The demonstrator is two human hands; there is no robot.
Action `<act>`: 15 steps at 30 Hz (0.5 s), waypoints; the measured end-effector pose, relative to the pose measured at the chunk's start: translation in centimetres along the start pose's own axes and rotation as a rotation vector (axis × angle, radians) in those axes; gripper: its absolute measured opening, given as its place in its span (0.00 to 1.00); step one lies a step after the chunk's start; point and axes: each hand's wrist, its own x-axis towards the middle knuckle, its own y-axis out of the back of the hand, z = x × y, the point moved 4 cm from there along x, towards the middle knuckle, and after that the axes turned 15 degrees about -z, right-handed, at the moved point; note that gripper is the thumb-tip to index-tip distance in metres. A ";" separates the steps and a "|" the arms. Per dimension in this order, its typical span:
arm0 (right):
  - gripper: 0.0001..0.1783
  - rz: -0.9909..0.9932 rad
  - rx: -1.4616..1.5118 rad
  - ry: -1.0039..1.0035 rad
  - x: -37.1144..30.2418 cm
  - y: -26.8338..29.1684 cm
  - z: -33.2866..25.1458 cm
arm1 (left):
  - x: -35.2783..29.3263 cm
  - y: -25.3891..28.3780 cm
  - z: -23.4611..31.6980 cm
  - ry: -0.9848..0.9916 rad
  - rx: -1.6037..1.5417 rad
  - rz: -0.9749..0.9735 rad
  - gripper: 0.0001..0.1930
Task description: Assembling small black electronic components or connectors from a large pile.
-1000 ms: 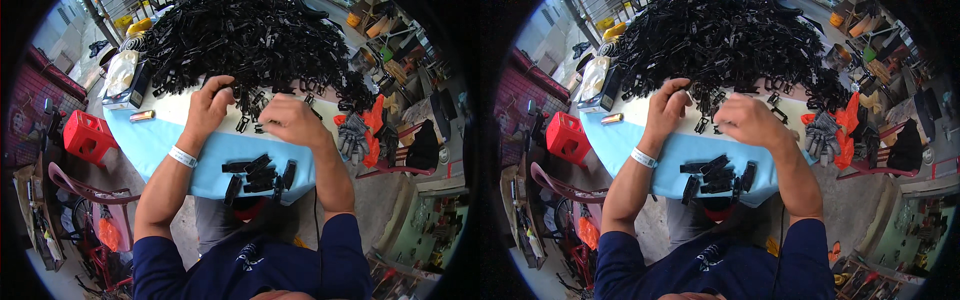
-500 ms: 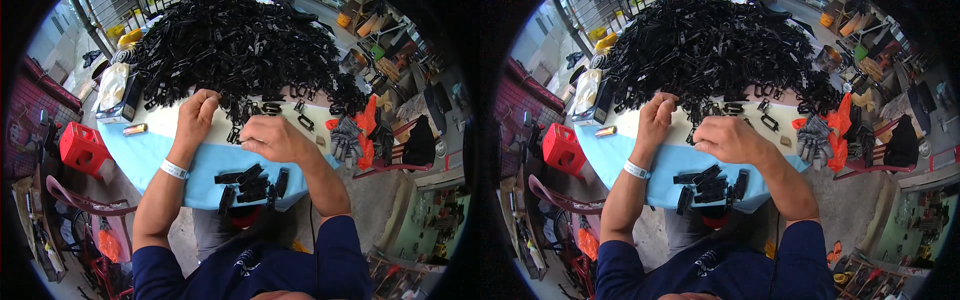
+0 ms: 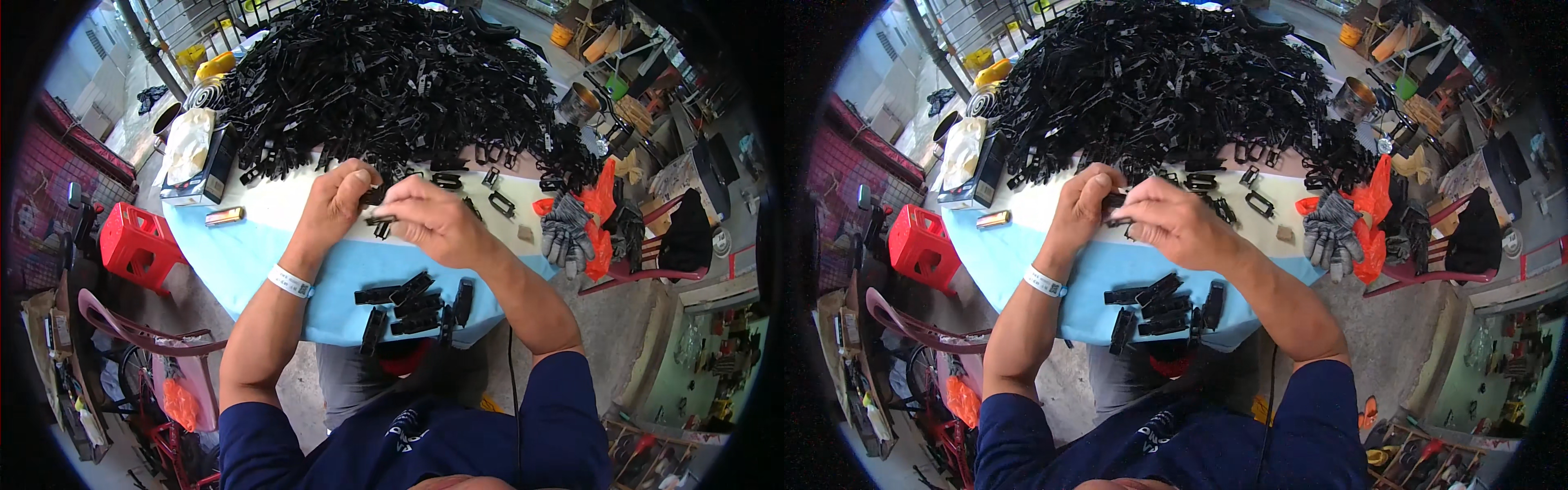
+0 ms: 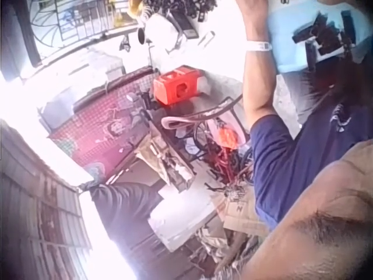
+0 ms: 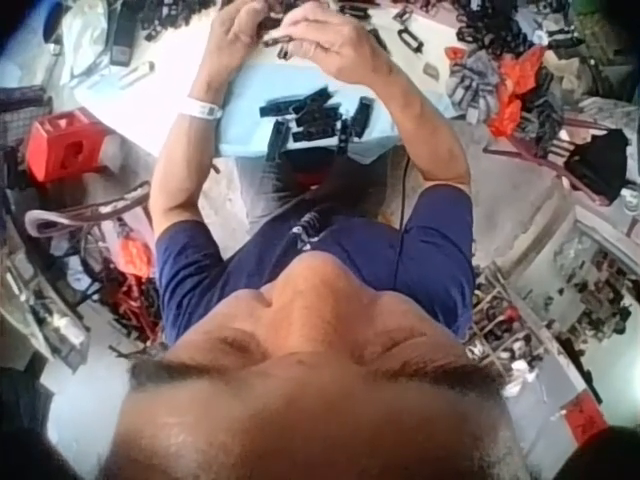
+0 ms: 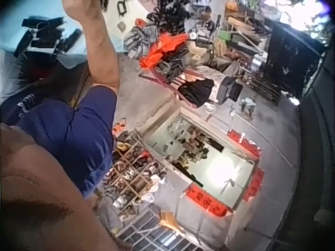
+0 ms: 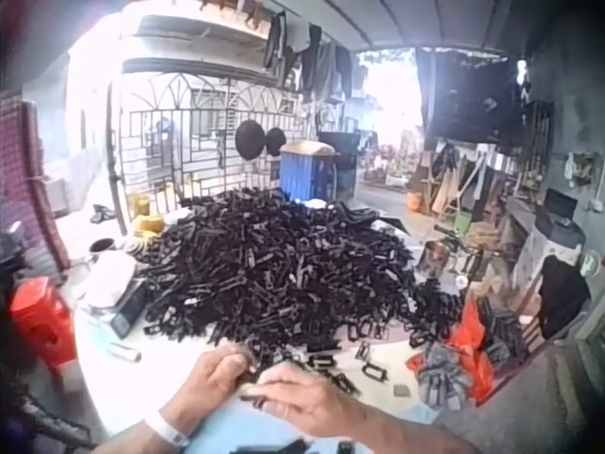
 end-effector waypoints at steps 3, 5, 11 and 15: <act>0.12 0.100 -0.052 -0.015 -0.7 1.0 1.1 | -0.1 -0.7 0.7 0.079 -0.211 -0.174 0.15; 0.10 0.302 0.382 -0.297 -1.4 1.3 2.7 | -0.4 -0.6 0.2 0.079 -0.249 -0.190 0.13; 0.06 0.458 0.519 -0.312 -1.9 2.2 4.4 | -0.3 -0.9 0.4 0.080 -0.228 -0.137 0.10; 0.07 0.522 0.603 -0.250 -2.2 2.8 4.6 | -0.2 0.4 -0.1 0.175 -0.306 0.044 0.08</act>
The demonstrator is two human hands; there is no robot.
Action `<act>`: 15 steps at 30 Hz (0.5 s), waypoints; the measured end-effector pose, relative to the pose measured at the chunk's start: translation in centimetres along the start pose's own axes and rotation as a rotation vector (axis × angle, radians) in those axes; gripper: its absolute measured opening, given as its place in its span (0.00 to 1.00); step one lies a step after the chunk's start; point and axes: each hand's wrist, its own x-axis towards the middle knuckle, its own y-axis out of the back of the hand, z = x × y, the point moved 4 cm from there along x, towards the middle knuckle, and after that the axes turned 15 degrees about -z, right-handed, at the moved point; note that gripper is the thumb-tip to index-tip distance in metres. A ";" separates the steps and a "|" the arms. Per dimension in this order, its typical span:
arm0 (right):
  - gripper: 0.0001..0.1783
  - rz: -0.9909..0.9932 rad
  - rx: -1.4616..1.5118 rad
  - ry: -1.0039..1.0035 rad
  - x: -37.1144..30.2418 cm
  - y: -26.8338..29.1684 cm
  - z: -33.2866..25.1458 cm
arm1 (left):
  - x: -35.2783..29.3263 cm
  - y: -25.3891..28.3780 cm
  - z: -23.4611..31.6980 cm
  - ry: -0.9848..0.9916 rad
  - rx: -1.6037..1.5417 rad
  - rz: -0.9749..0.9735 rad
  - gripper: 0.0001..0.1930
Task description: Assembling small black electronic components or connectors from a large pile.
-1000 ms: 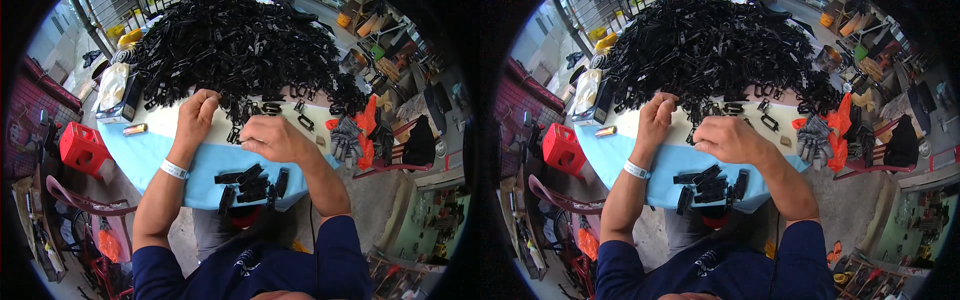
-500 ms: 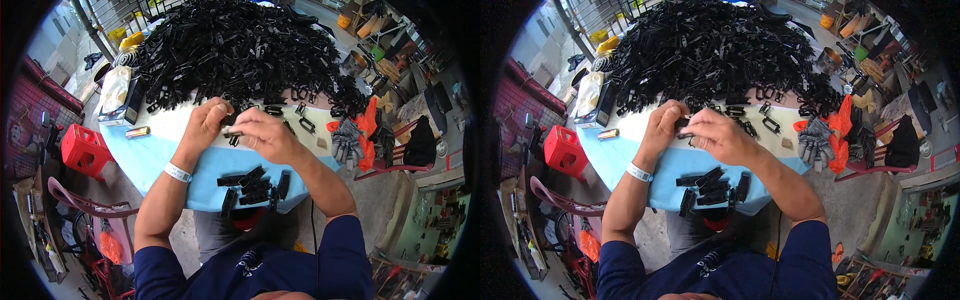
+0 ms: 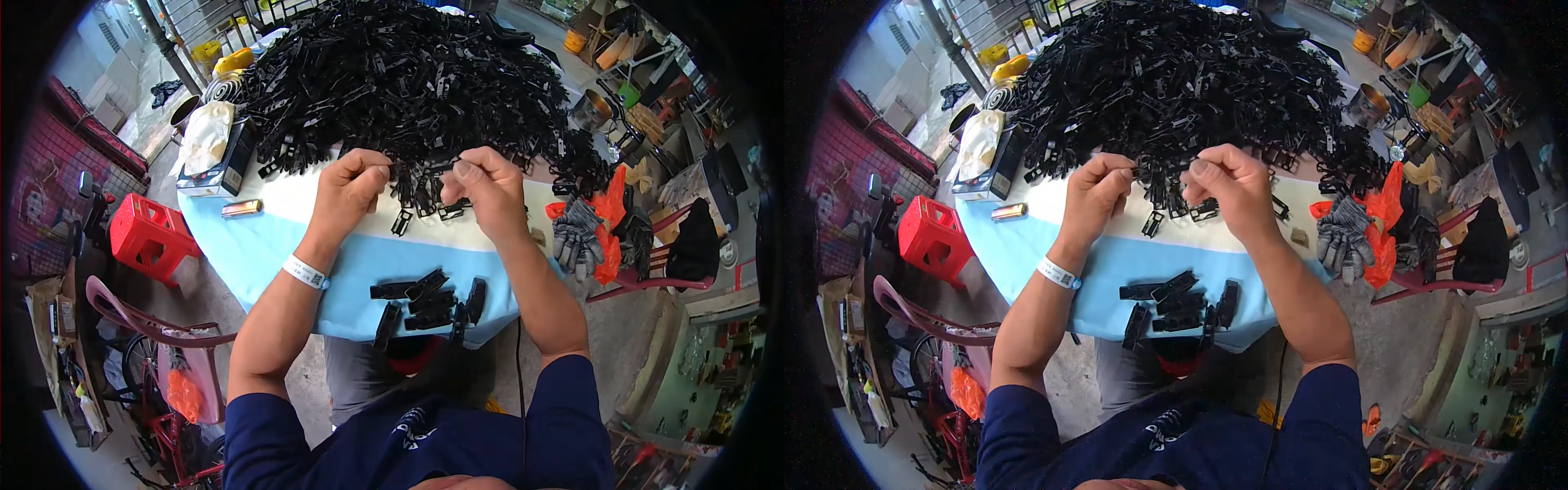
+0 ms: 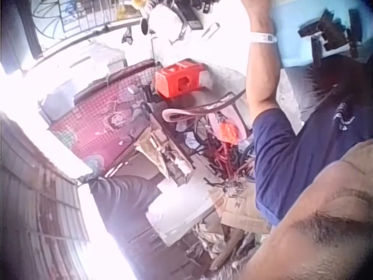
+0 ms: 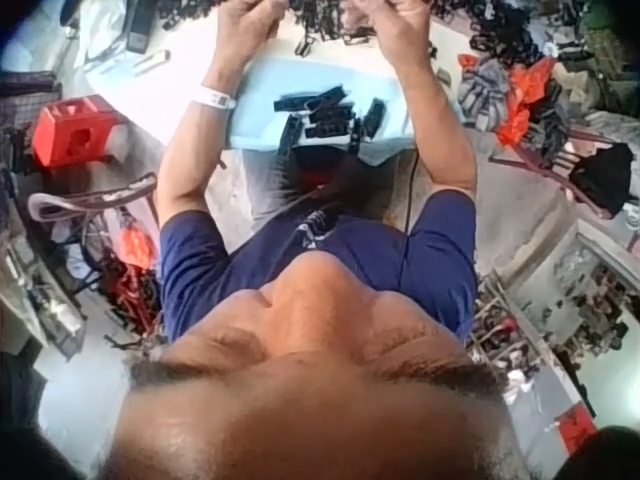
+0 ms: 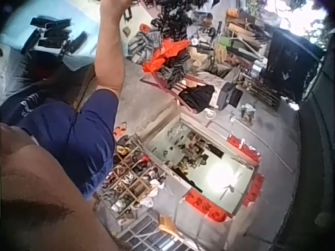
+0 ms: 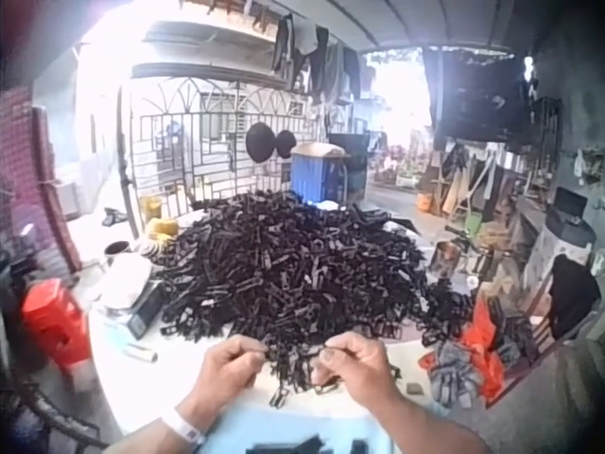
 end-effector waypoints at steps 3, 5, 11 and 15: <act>0.07 -0.155 -0.061 -0.087 -0.1 -1.1 0.1 | -0.2 0.2 -0.3 -0.046 0.028 0.042 0.08; 0.07 -0.149 -0.061 -0.094 -0.1 -1.0 0.2 | -0.2 -0.3 0.2 -0.054 0.073 0.007 0.10; 0.08 -0.139 -0.027 -0.139 0.0 -1.2 0.6 | -0.2 -2.0 1.1 -0.234 0.540 -0.105 0.24; 0.07 -0.125 -0.063 -0.214 0.1 -1.5 1.1 | -0.4 -2.4 1.1 -0.260 0.653 -0.085 0.28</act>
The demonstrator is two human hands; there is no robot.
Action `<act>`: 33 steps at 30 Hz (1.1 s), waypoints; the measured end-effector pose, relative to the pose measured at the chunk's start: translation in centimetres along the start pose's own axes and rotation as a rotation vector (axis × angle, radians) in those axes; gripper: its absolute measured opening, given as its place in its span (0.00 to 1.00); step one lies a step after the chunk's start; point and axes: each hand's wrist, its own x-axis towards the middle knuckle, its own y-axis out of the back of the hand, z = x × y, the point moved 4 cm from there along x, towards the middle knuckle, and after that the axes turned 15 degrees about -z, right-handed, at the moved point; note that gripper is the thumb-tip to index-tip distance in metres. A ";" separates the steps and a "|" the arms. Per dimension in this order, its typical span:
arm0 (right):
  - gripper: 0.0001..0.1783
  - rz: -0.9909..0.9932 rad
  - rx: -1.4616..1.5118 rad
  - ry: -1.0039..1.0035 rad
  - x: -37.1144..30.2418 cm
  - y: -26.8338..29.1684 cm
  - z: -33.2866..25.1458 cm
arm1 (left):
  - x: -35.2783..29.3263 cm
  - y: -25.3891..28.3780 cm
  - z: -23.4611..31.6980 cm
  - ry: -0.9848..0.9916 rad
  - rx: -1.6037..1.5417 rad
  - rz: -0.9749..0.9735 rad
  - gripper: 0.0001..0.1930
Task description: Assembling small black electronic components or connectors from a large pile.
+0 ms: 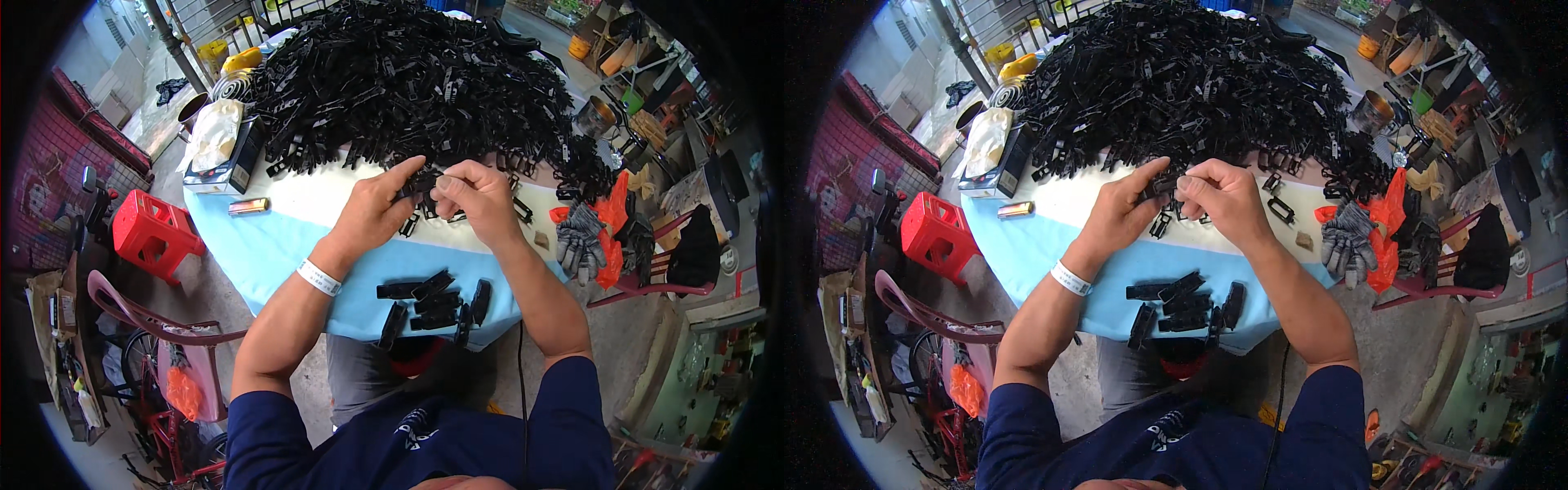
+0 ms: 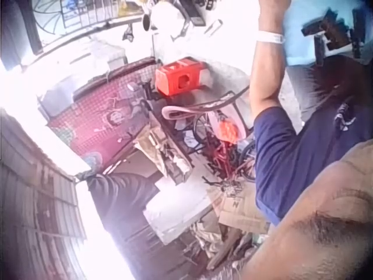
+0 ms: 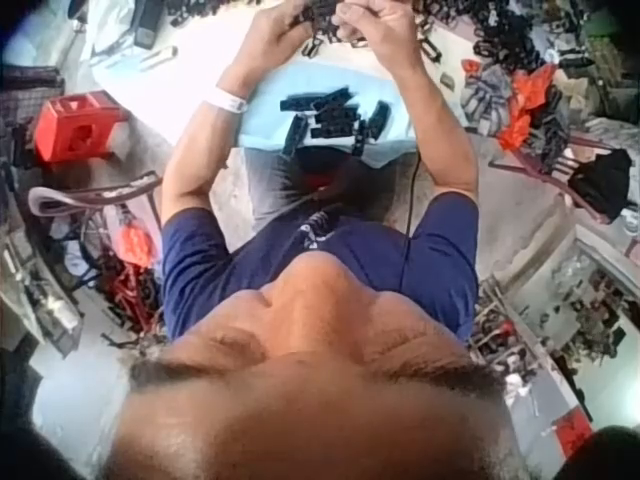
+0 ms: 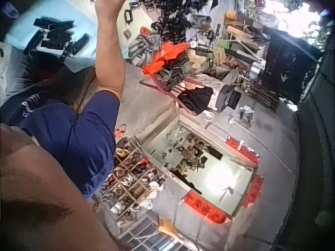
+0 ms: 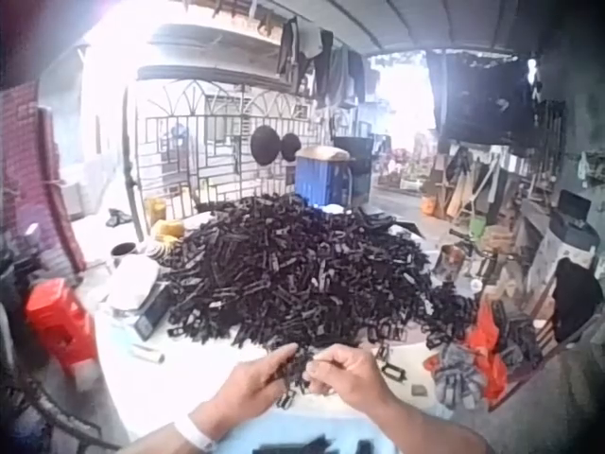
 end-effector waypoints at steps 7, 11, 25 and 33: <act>0.07 0.049 -0.115 -0.035 0.0 -0.3 0.0 | 0.1 -0.3 0.0 0.017 0.027 -0.066 0.32; 0.07 0.061 -0.079 -0.081 0.1 -0.4 -0.2 | 0.0 -0.2 0.1 -0.005 0.044 -0.046 0.32; 0.09 0.358 -0.647 0.109 -1.1 7.3 -2.1 | -0.3 0.6 -2.5 0.204 -0.458 0.095 0.10; 0.16 -0.041 -1.216 -0.132 -0.6 5.9 -0.4 | -0.2 0.4 -1.9 0.180 -0.305 0.088 0.13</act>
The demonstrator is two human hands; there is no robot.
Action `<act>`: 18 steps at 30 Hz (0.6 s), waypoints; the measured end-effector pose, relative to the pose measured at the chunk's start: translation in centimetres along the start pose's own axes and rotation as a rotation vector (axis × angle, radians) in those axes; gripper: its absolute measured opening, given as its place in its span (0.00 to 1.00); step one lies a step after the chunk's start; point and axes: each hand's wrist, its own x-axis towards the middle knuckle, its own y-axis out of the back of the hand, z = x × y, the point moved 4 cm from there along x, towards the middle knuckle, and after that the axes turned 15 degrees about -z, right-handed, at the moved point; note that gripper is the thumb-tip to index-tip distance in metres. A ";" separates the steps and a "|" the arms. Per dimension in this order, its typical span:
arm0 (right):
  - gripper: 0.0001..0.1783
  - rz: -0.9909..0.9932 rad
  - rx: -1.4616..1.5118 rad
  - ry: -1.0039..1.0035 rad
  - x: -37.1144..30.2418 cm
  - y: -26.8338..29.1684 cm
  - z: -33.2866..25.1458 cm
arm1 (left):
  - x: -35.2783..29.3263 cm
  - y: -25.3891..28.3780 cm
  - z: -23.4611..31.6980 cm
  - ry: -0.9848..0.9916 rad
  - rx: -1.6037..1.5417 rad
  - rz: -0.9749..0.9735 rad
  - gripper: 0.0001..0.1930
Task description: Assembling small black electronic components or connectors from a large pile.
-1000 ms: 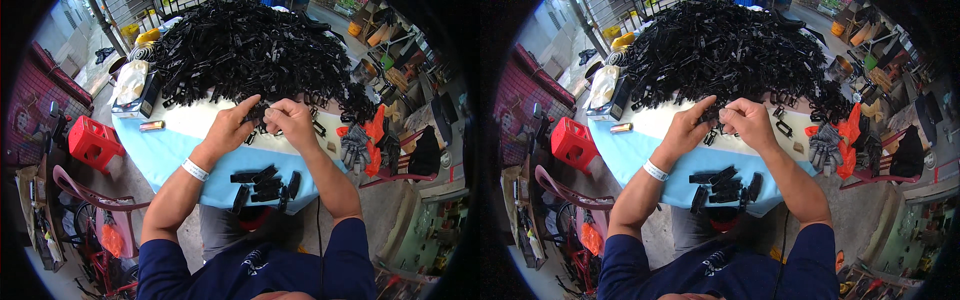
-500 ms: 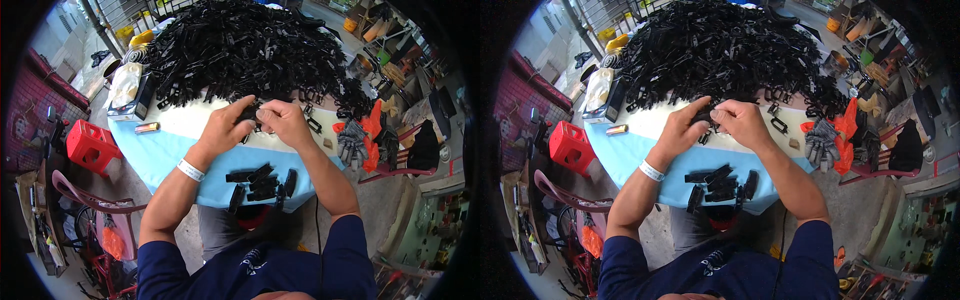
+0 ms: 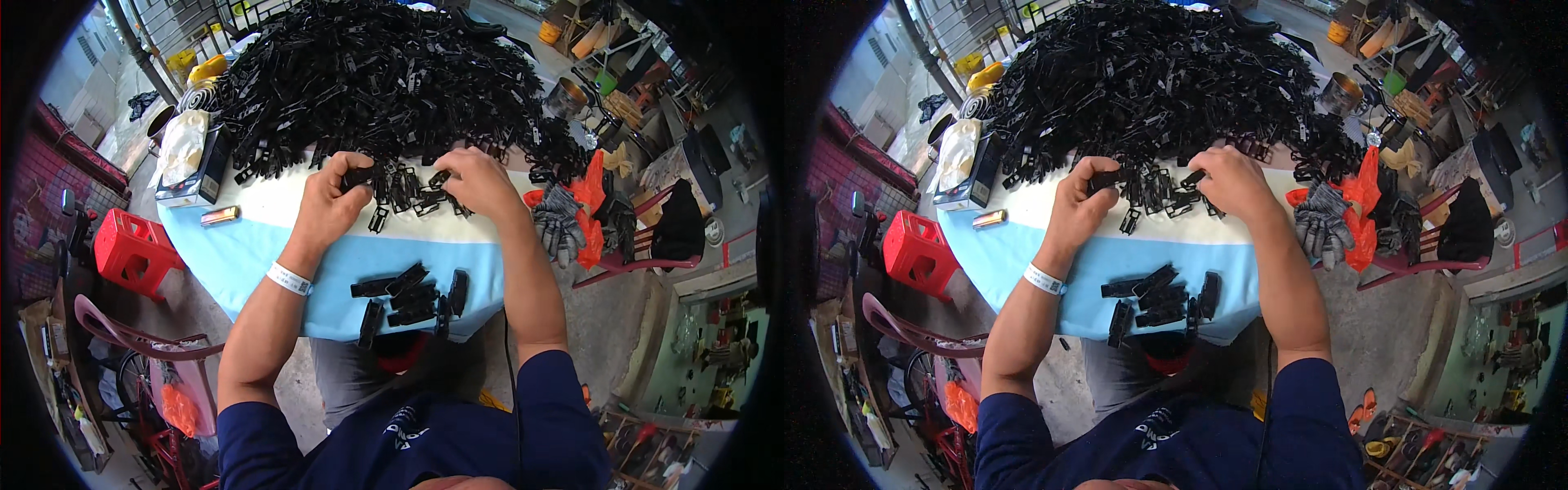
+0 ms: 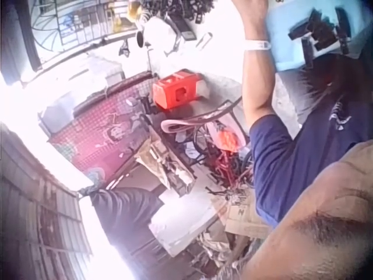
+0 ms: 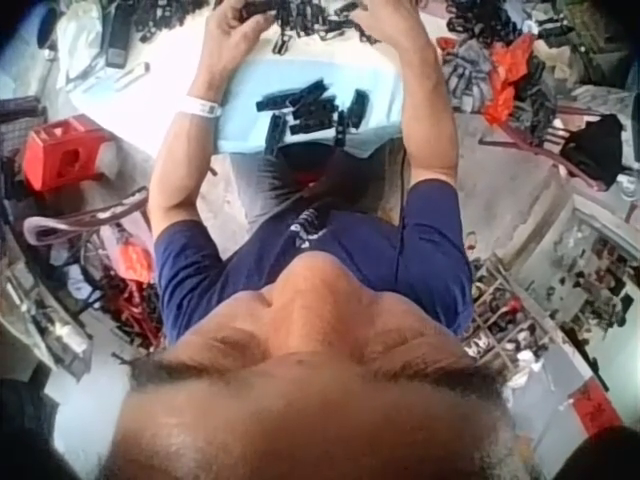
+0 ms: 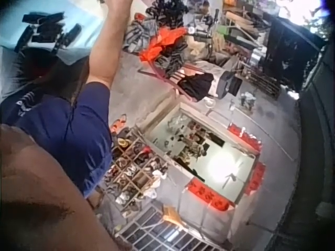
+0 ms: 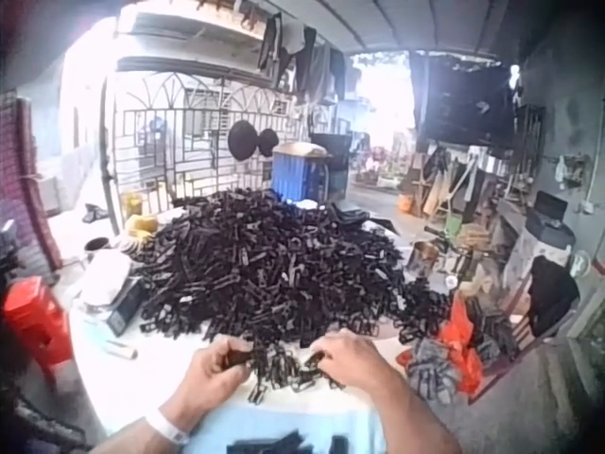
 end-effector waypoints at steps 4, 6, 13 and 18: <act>0.15 0.076 0.037 0.020 0.1 0.1 -0.6 | 0.0 -0.2 0.3 0.034 -0.034 -0.013 0.15; 0.15 0.157 0.144 -0.013 -0.1 0.5 -1.6 | 0.2 -0.2 0.3 0.022 -0.012 -0.024 0.14; 0.17 0.517 -0.073 0.337 -0.9 1.3 -6.9 | 0.2 -1.7 1.1 0.187 -0.155 -0.312 0.17; 0.18 0.402 -0.206 0.378 -1.0 0.4 -8.2 | 0.0 -1.4 0.7 0.194 -0.200 -0.265 0.19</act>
